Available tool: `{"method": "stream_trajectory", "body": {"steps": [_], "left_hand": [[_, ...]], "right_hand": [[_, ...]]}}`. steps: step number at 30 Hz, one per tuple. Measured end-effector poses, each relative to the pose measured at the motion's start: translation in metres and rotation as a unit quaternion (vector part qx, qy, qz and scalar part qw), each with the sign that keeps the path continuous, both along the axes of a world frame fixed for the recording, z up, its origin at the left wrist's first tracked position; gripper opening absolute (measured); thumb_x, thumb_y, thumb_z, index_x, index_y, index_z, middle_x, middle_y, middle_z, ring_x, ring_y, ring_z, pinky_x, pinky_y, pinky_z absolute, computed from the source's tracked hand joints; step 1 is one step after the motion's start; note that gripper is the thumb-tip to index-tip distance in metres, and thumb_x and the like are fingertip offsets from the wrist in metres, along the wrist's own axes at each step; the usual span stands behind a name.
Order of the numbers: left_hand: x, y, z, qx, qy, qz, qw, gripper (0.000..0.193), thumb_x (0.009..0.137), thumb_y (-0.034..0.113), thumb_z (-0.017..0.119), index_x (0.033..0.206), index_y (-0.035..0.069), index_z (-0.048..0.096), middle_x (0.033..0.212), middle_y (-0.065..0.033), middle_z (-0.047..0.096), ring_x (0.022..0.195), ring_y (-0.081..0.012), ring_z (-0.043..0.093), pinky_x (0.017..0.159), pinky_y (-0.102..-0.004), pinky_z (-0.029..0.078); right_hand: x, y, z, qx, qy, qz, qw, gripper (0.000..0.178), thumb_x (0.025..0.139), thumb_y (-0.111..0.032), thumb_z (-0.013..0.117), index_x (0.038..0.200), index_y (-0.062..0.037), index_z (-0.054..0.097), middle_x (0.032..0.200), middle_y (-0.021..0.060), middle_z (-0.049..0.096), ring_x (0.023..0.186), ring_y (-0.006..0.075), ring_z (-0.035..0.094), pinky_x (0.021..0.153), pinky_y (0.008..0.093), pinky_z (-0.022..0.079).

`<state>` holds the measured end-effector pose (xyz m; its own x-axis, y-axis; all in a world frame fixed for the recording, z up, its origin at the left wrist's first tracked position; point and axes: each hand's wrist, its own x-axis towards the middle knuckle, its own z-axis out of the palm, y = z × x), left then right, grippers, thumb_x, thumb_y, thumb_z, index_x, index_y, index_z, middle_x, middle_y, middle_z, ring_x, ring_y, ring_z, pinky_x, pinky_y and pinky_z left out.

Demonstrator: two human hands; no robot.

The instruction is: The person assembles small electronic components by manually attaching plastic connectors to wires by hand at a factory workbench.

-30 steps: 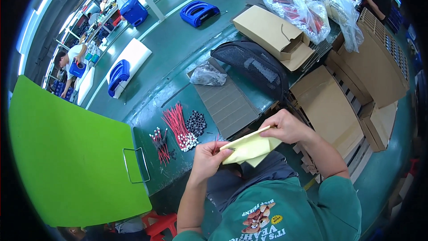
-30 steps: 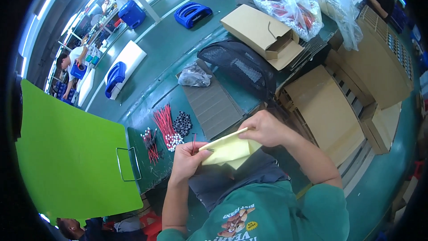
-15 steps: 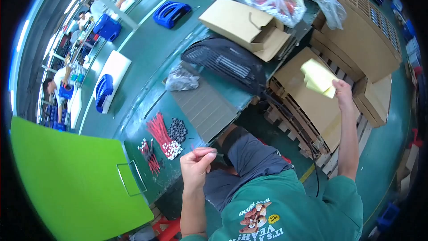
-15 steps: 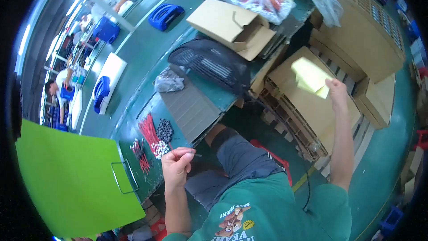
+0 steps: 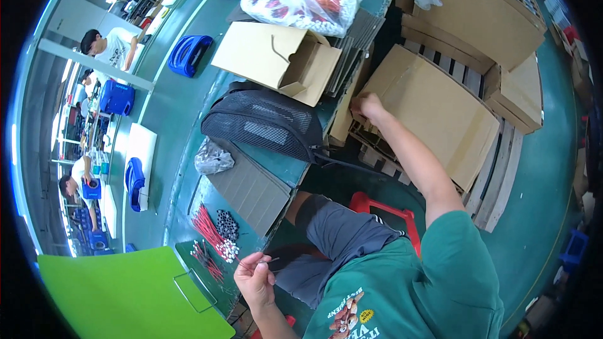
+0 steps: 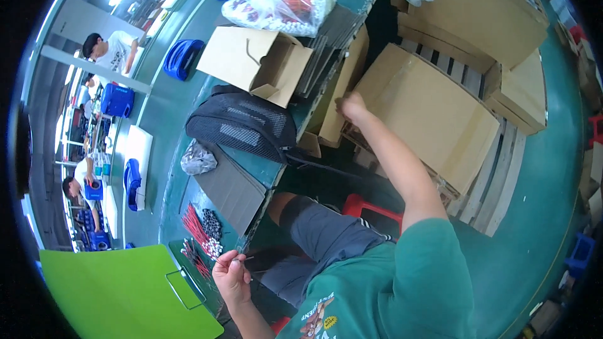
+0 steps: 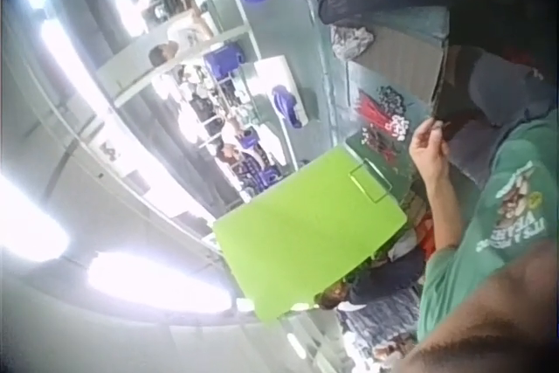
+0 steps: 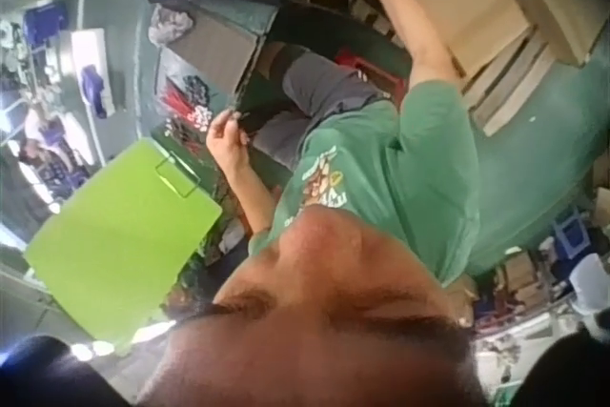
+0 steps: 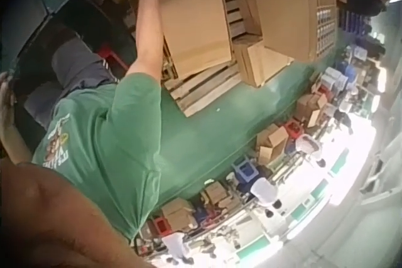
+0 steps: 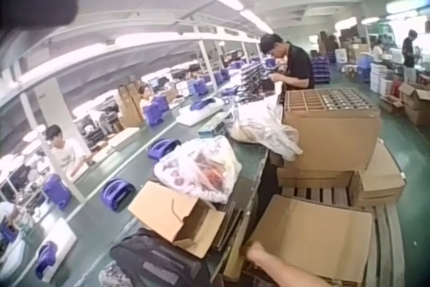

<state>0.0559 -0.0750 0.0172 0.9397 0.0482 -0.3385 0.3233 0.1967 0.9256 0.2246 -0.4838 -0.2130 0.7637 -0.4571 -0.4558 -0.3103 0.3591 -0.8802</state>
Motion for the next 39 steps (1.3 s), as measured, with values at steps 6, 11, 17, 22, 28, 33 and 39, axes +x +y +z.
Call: {"method": "stream_trajectory", "body": {"steps": [6, 11, 17, 22, 28, 33, 39], "left_hand": [[0.005, -0.01, 0.005, -0.017, -0.01, -0.027, 0.999, 0.022, 0.074, -0.002, 0.061, 0.095, -0.006, 0.056, 0.086, -0.0199, 0.062, 0.047, -0.011, 0.053, 0.037, -0.0183, 0.042], [0.017, -0.042, 0.006, -0.111, -0.002, -0.114, 0.987, 0.029, 0.076, 0.005, 0.061, 0.103, -0.006, 0.054, 0.094, -0.0203, 0.062, 0.047, -0.0122, 0.053, 0.04, -0.0207, 0.044], [0.019, -0.063, 0.007, -0.237, 0.015, -0.15, 0.96, 0.042, 0.076, 0.013, 0.066, 0.11, -0.005, 0.05, 0.106, -0.0221, 0.057, 0.044, -0.0034, 0.04, 0.042, -0.0203, 0.043], [0.013, -0.061, 0.012, -0.22, 0.005, -0.158, 0.962, 0.056, 0.074, 0.022, 0.071, 0.117, -0.004, 0.045, 0.117, -0.0216, 0.051, 0.049, -0.005, 0.048, 0.042, -0.0183, 0.043], [0.01, -0.041, 0.007, -0.221, 0.007, -0.164, 0.961, 0.054, 0.073, 0.015, 0.071, 0.117, -0.004, 0.045, 0.119, -0.0206, 0.05, 0.053, -0.0088, 0.053, 0.044, -0.0179, 0.044], [0.011, -0.029, 0.013, -0.236, 0.03, -0.176, 0.955, 0.054, 0.073, 0.007, 0.067, 0.119, -0.003, 0.042, 0.115, -0.0185, 0.052, 0.051, -0.008, 0.052, 0.046, -0.0176, 0.045], [0.012, -0.018, -0.003, -0.279, 0.016, -0.19, 0.941, 0.06, 0.071, 0.012, 0.07, 0.121, -0.004, 0.041, 0.118, -0.018, 0.05, 0.052, -0.0069, 0.053, 0.045, -0.0175, 0.045]], "right_hand": [[-0.009, 0.002, 0.073, -0.056, -0.157, -0.214, 0.963, 0.015, 0.083, -0.005, 0.053, 0.094, 0.0016, 0.059, 0.075, 0.0076, 0.059, 0.061, 0.0122, 0.056, 0.054, 0.0239, 0.046], [-0.107, 0.019, 0.189, -0.072, -0.274, -0.068, 0.957, 0.015, 0.086, -0.015, 0.052, 0.085, -0.0036, 0.061, 0.079, 0.0034, 0.06, 0.063, 0.0059, 0.053, 0.053, 0.0171, 0.042], [-0.153, 0.111, 0.235, -0.207, -0.404, 0.307, 0.836, 0.025, 0.073, -0.011, 0.069, 0.096, -0.0035, 0.064, 0.079, 0.0055, 0.059, 0.05, 0.0044, 0.048, 0.046, 0.018, 0.038], [-0.154, 0.154, 0.235, 0.018, -0.308, 0.46, 0.833, 0.039, 0.073, -0.008, 0.07, 0.11, -0.0039, 0.058, 0.084, 0.0047, 0.06, 0.054, 0.0023, 0.049, 0.051, 0.0165, 0.039], [-0.147, 0.183, 0.233, 0.084, -0.295, 0.468, 0.829, 0.01, 0.076, -0.007, 0.066, 0.084, -0.0016, 0.067, 0.073, 0.0035, 0.062, 0.059, 0.0055, 0.053, 0.051, 0.0199, 0.042], [-0.135, 0.178, 0.245, -0.268, -0.383, 0.409, 0.784, 0.008, 0.075, -0.005, 0.063, 0.082, -0.0011, 0.065, 0.069, 0.0063, 0.06, 0.058, 0.0136, 0.056, 0.051, 0.0224, 0.042], [-0.14, 0.193, 0.25, -0.009, -0.28, 0.522, 0.805, 0.014, 0.076, -0.005, 0.064, 0.089, -0.001, 0.065, 0.08, 0.0052, 0.062, 0.058, 0.0064, 0.051, 0.05, 0.0214, 0.04]]}}
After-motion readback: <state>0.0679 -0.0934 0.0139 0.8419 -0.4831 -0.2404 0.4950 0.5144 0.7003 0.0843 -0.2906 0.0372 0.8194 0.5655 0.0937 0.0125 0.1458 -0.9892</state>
